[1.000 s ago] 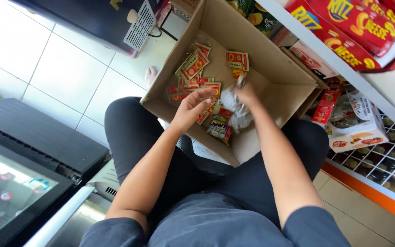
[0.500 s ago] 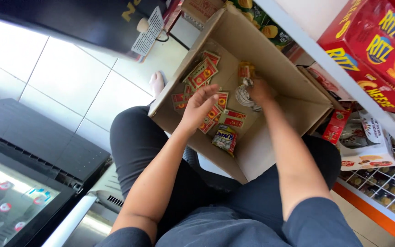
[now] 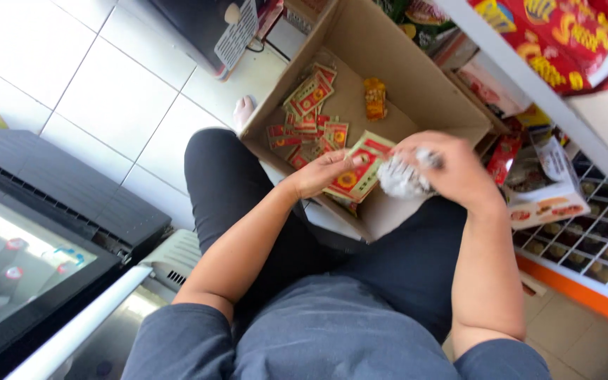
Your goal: The person is taking snack packets from a box on the floor and placing them onto grocery shelves.
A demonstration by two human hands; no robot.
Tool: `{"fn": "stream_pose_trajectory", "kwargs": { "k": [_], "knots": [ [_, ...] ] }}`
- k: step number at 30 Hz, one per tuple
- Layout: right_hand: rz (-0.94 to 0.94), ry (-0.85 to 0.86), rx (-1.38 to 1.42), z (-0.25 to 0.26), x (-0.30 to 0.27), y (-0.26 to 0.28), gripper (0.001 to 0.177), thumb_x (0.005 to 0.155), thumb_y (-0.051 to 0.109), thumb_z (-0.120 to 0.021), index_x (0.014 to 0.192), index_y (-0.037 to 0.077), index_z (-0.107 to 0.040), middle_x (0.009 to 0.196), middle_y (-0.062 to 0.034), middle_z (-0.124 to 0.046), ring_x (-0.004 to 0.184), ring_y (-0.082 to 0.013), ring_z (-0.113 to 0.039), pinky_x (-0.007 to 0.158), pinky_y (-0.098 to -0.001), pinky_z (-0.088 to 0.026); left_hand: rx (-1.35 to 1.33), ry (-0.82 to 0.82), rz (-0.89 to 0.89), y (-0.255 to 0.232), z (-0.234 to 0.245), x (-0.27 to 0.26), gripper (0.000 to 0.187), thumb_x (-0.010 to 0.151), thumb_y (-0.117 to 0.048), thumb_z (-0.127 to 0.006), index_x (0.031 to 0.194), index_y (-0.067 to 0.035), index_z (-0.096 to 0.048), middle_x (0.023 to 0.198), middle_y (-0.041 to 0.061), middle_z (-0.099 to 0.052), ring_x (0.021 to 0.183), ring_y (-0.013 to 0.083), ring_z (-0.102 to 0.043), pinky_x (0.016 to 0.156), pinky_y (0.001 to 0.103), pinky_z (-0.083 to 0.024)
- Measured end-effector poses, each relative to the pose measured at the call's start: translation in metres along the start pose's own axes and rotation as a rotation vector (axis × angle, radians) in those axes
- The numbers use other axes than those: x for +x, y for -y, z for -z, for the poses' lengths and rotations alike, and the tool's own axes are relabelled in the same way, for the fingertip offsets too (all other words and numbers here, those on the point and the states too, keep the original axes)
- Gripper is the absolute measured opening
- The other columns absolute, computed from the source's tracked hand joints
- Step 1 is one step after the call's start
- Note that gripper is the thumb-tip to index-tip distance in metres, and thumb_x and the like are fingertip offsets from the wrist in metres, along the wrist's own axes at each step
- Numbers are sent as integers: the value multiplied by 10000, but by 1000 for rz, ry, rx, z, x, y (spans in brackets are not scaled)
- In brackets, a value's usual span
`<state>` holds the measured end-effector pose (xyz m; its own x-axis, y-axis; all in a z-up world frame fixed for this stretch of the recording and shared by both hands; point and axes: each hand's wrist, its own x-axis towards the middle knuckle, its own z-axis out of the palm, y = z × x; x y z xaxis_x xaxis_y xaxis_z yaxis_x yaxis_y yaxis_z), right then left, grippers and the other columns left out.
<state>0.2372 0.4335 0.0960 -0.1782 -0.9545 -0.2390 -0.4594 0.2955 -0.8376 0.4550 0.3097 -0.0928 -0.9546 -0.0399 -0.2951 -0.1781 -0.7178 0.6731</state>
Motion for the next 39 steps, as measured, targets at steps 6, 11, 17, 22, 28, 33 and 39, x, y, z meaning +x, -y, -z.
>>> {"fn": "stream_pose_trajectory", "kwargs": {
  "k": [6,11,17,22,28,33,39],
  "knots": [
    [104,-686,164,-49,-32,30,214,1098,167,-710,1276,51,-678,1230,-116,-726,1091,-203,-686,1029,-355,-550,-278,-267,-141,9,-53,-23,453,1088,-353,-543,1454,-86,-545,1372,-7,-649,1256,83,-621,1098,291,-488],
    [306,-529,-303,-122,-21,48,397,995,137,-690,1385,85,-640,1425,-141,-613,1356,-370,-526,1173,-505,-385,-689,-282,-171,-11,-76,-29,463,1077,-439,-441,1355,-86,-553,1205,100,-699,1089,223,-686,974,422,-576],
    [428,-381,-508,-124,-58,47,287,959,110,-673,1242,152,-695,1384,-84,-650,1366,-366,-512,1137,-491,-417,-524,-480,-218,-49,-92,-53,569,1124,-473,-473,1350,38,-579,1128,210,-712,1003,304,-728,876,443,-631],
    [388,-381,103,-100,-92,-22,277,923,52,-660,1187,129,-691,1174,-43,-708,1135,-263,-687,1063,-385,-558,-312,-425,-226,-86,-91,-70,549,1011,-475,-496,1343,-38,-522,1207,161,-684,1009,270,-734,875,518,-627],
    [262,-627,846,-81,-61,32,483,1030,278,-664,1449,79,-531,1429,-58,-622,1321,-202,-601,1168,-357,-483,95,-205,-268,-31,-111,-44,623,1087,-283,-544,1631,-56,-340,1468,104,-566,1320,177,-535,1134,356,-457],
    [225,-309,945,-123,-53,32,662,978,245,-764,1531,55,-454,1421,-61,-595,1283,-183,-570,1101,-360,-469,234,-370,-850,-68,-154,-58,548,1155,-215,-487,1636,-47,-287,1726,19,-255,1531,149,-380,1273,306,-317],
    [188,-245,641,-128,-60,31,527,977,223,-753,1429,28,-564,1286,-69,-702,1160,-146,-651,1021,-306,-530,-73,-435,-777,-69,-121,-61,415,1159,-250,-487,1499,-11,-477,1457,116,-564,1310,183,-550,1104,324,-454]
  ]
}}
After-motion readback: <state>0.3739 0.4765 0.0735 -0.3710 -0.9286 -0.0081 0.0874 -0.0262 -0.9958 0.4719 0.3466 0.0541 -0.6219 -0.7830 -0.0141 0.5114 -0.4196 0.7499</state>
